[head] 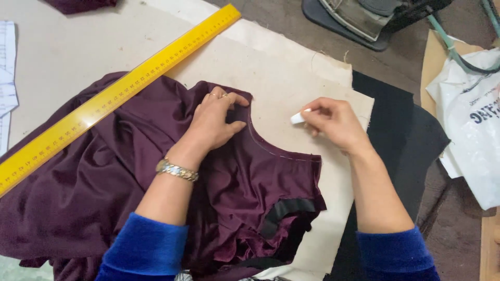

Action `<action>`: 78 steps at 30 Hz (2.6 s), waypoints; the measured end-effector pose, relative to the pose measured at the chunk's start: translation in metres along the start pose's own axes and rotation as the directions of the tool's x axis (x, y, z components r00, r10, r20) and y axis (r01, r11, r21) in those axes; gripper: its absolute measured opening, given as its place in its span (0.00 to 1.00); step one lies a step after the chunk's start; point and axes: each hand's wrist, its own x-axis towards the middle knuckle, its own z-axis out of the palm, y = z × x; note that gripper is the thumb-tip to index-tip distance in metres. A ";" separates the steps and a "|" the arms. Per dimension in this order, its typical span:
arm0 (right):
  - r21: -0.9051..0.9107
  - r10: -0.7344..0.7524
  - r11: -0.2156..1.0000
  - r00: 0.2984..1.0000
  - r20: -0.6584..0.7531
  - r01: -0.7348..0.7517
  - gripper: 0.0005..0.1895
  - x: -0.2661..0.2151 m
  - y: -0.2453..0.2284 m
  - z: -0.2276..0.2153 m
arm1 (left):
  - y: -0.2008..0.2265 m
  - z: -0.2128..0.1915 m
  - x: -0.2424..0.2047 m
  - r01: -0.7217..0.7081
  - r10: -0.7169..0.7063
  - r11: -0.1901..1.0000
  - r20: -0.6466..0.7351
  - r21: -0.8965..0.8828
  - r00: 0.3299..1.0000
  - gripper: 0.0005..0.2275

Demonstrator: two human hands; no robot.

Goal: The person marks a curved line on a piece of dark purple fabric using a white chalk and a yellow ruler. They then use a pair of scissors to cut along the marked line, trimming the fabric edge. The person adjusts the fabric on the table and continues to mark and cut the material.

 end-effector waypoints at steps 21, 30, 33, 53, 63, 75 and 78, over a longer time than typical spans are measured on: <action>-0.141 0.005 0.988 0.937 -0.349 -0.058 0.04 -0.081 0.078 -0.022 | 0.028 -0.011 -0.044 -0.238 0.406 0.751 -0.147 0.615 0.902 0.02; 0.001 0.257 0.964 0.939 -0.229 -0.264 0.09 -0.114 0.052 -0.001 | 0.038 0.067 -0.100 -0.334 0.438 0.818 -0.129 0.468 0.890 0.13; -0.059 0.247 0.961 0.936 -0.250 -0.270 0.11 -0.111 0.052 0.002 | 0.037 0.078 -0.105 -0.317 0.475 0.795 -0.206 0.517 0.855 0.16; -0.407 -0.326 0.878 0.937 -0.122 0.252 0.04 -0.083 0.053 0.012 | 0.044 0.035 -0.033 -0.273 0.316 0.774 0.025 0.572 0.948 0.05; -0.501 -0.313 0.821 0.950 0.009 0.275 0.05 -0.068 0.059 0.020 | 0.042 0.031 -0.022 -0.321 0.259 0.753 0.190 0.574 0.947 0.10; -0.476 -0.324 0.836 0.946 -0.026 0.273 0.03 -0.065 0.064 0.024 | 0.039 0.033 -0.019 -0.316 0.286 0.773 0.143 0.550 0.948 0.06; -0.485 -0.337 0.828 0.941 -0.032 0.281 0.03 -0.066 0.063 0.024 | 0.032 0.039 -0.018 -0.317 0.306 0.747 0.122 0.584 0.944 0.06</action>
